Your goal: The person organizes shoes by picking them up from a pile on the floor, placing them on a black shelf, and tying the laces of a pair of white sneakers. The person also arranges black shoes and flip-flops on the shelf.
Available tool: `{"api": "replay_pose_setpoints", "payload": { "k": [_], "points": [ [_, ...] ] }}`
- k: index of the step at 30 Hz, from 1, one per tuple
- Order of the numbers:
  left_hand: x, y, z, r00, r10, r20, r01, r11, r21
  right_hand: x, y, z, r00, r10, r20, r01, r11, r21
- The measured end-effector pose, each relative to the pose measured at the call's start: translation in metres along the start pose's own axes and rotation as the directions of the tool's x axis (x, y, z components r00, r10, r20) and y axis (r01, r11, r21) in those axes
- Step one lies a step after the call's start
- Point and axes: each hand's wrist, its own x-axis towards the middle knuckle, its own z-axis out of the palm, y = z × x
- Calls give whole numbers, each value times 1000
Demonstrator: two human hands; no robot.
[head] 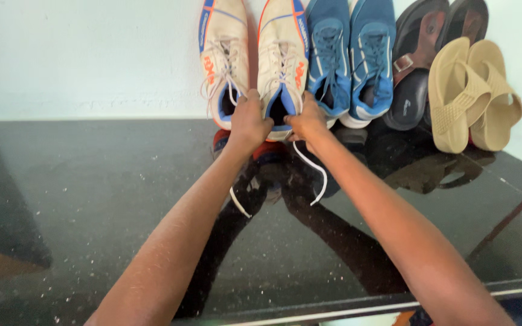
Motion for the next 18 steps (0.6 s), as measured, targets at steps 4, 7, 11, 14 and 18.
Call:
{"api": "replay_pose_setpoints", "payload": {
  "k": [4,7,11,14,18],
  "points": [
    [21,-8,11,1000,-6,-12,7,998,58,14,-6,11,999,-29,-37,30,999,27],
    [22,-13,18,1000,-20,-2,20,993,119,19,-5,15,998,-42,-42,36,992,-120],
    [18,-13,14,995,25,94,-41,983,181,18,4,9,994,-103,20,105,972,-209],
    [18,1,-5,989,-54,137,24,977,213,18,6,9,996,-84,25,87,973,-214],
    [17,31,-41,972,-147,183,86,949,304,17,14,5,979,-204,-14,189,929,-319]
  ]
}}
